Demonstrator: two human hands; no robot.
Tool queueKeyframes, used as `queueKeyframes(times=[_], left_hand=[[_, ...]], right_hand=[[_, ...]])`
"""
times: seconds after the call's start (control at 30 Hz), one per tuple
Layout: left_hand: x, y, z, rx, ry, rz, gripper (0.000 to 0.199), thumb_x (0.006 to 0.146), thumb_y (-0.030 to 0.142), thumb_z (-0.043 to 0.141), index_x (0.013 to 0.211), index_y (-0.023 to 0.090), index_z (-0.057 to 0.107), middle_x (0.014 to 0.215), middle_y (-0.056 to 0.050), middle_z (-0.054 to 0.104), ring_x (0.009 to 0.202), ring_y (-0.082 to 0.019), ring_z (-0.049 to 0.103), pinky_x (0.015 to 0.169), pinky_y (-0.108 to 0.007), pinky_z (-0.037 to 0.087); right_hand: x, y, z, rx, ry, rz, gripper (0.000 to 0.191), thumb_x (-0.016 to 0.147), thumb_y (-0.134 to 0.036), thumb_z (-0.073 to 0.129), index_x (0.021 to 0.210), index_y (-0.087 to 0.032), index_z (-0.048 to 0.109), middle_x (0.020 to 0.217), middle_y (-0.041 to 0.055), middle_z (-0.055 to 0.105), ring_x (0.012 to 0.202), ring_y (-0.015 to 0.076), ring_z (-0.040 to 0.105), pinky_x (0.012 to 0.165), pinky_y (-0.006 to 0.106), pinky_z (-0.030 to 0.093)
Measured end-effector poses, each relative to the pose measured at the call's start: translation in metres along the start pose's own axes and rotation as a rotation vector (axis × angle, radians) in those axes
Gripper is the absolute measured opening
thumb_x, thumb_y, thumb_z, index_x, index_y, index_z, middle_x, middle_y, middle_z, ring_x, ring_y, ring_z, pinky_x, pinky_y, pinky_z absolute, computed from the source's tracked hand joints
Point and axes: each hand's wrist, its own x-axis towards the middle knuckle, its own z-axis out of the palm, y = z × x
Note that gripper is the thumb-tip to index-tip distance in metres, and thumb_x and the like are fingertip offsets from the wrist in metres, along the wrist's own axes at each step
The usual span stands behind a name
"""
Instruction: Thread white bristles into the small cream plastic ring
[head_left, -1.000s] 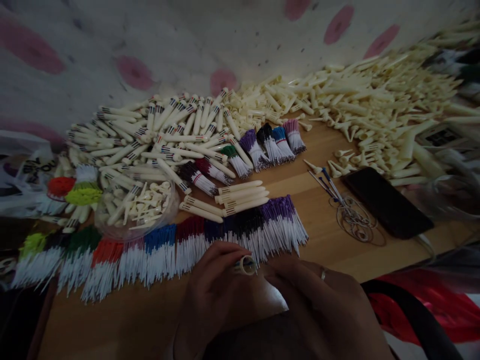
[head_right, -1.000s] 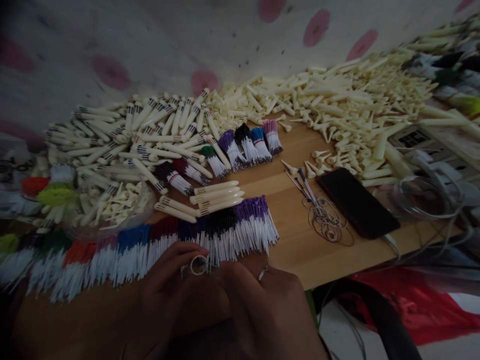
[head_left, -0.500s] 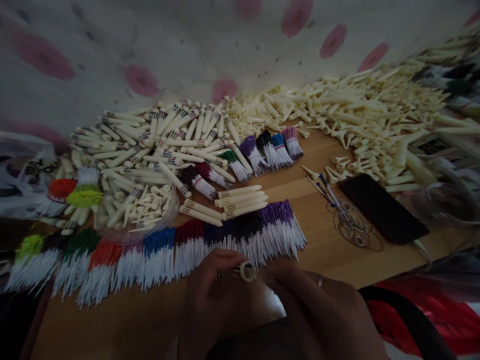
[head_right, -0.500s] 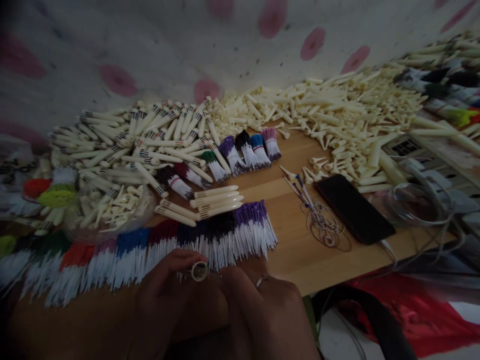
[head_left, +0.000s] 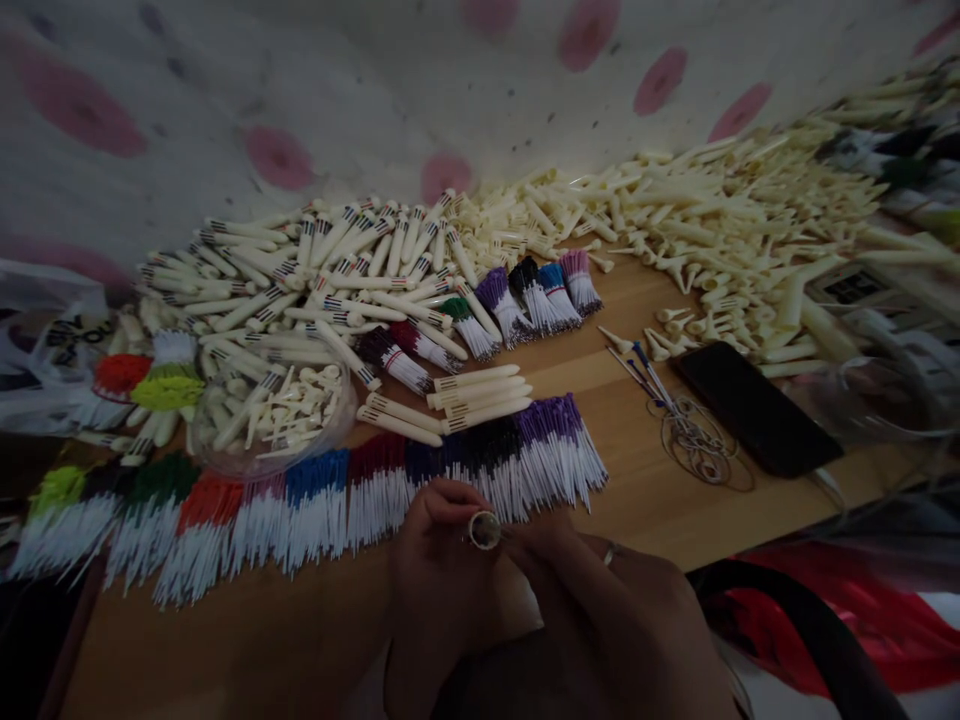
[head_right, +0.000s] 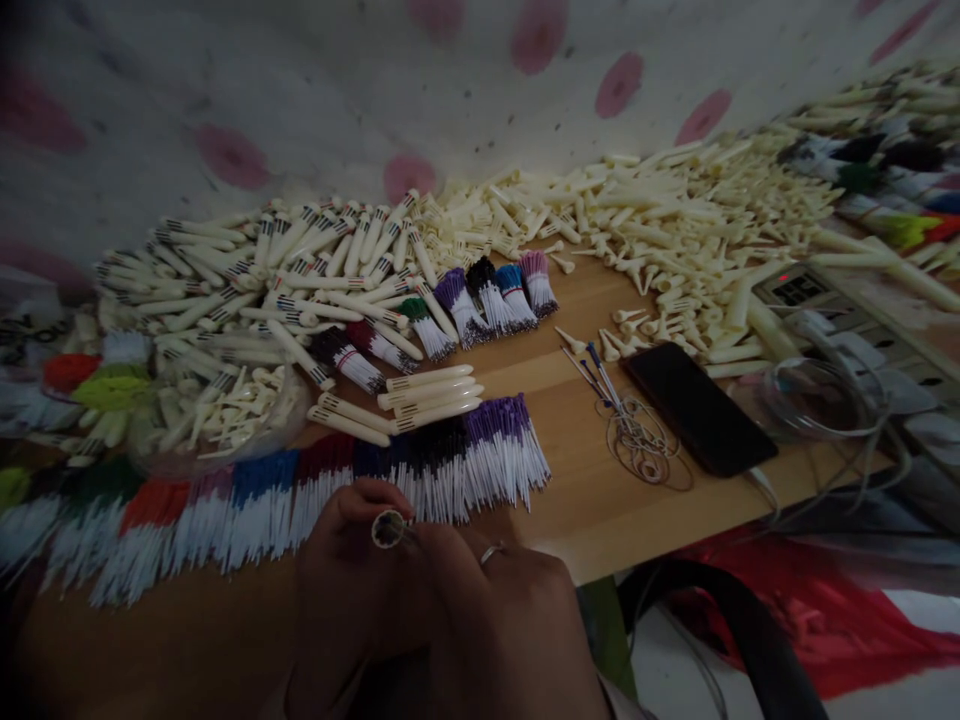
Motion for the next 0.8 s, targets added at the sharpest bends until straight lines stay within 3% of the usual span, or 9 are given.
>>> queueKeyframes(times=[0.27,0.5,0.8], left_hand=[[0.003,-0.009,-0.004,0.068,-0.021,0.074,0.028,0.075,0.023,0.088,0.077,0.02,0.06,0.082,0.001,0.068,0.067,-0.01,0.064,0.056,-0.017,0.053],[0.004,0.01,-0.004,0.082,-0.062,-0.051,0.028,0.071,0.017,0.089,0.074,0.02,0.061,0.081,0.001,0.069,0.068,-0.01,0.065,0.056,-0.017,0.053],[0.005,0.016,-0.001,0.067,-0.071,-0.022,0.024,0.069,0.013,0.089,0.074,0.02,0.066,0.078,0.002,0.067,0.066,-0.009,0.066,0.057,-0.015,0.054]], right_hand=[[0.0,-0.003,0.001,0.022,-0.022,0.049,0.021,0.101,-0.021,0.049,0.103,-0.025,0.069,0.067,-0.0029,0.072,0.048,0.0128,0.063,0.044,0.021,0.043],[0.006,-0.005,0.0,0.022,0.052,-0.008,0.025,0.103,-0.022,0.045,0.09,-0.023,0.066,0.062,-0.0031,0.071,0.046,0.0127,0.065,0.042,0.022,0.041],[-0.002,0.0,0.006,0.059,0.07,0.025,0.023,0.104,-0.025,0.045,0.093,-0.025,0.065,0.064,-0.0031,0.07,0.049,0.0141,0.065,0.046,0.024,0.04]])
